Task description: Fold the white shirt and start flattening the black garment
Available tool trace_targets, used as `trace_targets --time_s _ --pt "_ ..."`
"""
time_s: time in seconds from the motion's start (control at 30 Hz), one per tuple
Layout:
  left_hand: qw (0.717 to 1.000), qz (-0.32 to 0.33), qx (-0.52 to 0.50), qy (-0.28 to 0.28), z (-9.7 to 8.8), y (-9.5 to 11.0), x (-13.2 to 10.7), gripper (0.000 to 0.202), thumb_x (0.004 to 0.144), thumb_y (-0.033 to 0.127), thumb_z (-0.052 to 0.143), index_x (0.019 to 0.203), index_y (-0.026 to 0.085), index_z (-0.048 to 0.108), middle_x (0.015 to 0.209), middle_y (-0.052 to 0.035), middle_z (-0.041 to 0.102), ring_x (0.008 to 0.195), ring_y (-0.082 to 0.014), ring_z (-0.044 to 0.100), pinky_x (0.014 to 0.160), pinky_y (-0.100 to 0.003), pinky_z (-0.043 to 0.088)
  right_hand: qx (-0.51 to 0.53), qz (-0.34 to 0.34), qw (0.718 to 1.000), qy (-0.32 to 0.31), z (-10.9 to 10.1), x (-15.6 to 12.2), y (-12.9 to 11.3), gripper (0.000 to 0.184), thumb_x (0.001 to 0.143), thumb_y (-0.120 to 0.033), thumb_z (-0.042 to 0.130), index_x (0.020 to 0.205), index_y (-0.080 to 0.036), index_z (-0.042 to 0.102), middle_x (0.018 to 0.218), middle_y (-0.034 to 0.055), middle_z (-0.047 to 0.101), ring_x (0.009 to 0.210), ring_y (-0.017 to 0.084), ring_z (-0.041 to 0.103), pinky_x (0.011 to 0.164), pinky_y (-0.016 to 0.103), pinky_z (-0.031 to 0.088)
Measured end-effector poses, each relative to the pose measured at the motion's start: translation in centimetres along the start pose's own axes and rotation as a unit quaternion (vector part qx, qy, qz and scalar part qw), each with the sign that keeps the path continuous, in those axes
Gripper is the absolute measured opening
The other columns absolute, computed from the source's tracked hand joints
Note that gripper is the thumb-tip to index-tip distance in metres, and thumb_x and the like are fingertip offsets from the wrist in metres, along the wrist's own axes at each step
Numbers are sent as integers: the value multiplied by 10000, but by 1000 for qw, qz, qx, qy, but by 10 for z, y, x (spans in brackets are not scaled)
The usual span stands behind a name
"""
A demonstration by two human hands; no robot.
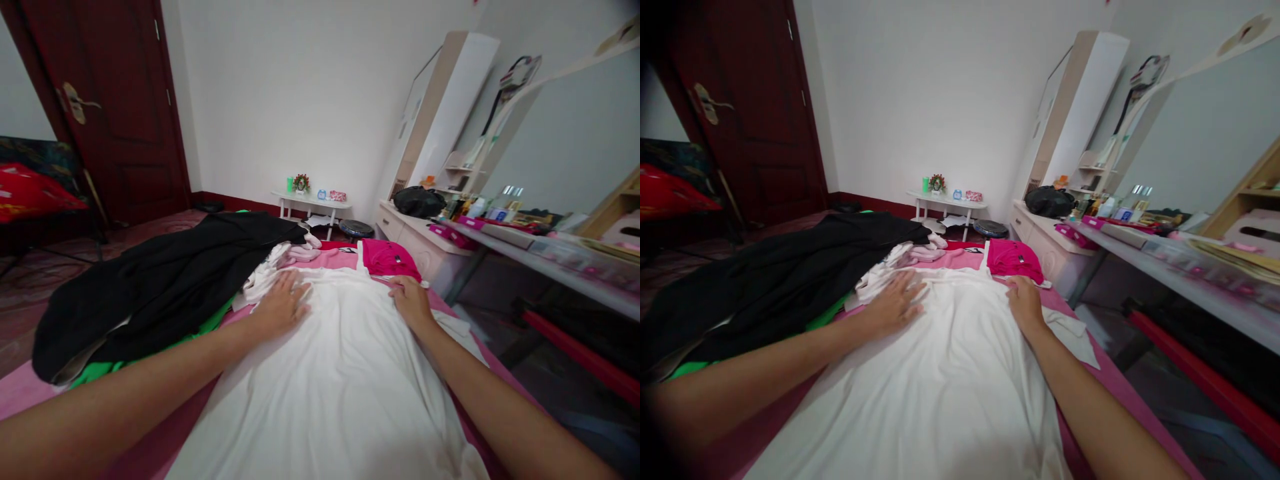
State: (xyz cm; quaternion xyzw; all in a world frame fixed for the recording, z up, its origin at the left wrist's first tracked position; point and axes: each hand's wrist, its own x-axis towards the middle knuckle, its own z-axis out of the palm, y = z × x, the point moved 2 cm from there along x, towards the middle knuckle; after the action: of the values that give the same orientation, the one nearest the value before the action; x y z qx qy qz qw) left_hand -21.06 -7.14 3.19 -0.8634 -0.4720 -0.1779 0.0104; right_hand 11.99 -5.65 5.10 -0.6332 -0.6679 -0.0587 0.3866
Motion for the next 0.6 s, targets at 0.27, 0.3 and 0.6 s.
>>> trace_targets --time_s 0.27,0.3,0.6 --pt "985 -123 109 -60 -18 -33 52 606 826 111 468 1409 158 311 1230 -185 578 1098 -285 589 875 -391 481 -2 147 986 -83 32 29 40 291 629 -127 575 908 -121 659 761 65 654 806 231 608 762 363 456" --pt "982 -134 110 -77 -19 -31 55 613 818 134 493 1406 157 319 1171 -179 611 1061 -295 608 852 -399 488 5 150 983 -103 34 30 39 292 606 -142 617 895 -120 660 743 56 653 773 224 609 733 351 462" --pt "978 -139 65 -142 -45 -38 67 465 924 453 334 1157 165 615 1158 -162 628 1078 -289 594 858 -379 472 70 171 955 -233 7 42 13 223 569 -337 696 559 -180 538 413 -54 441 424 113 414 438 237 318"
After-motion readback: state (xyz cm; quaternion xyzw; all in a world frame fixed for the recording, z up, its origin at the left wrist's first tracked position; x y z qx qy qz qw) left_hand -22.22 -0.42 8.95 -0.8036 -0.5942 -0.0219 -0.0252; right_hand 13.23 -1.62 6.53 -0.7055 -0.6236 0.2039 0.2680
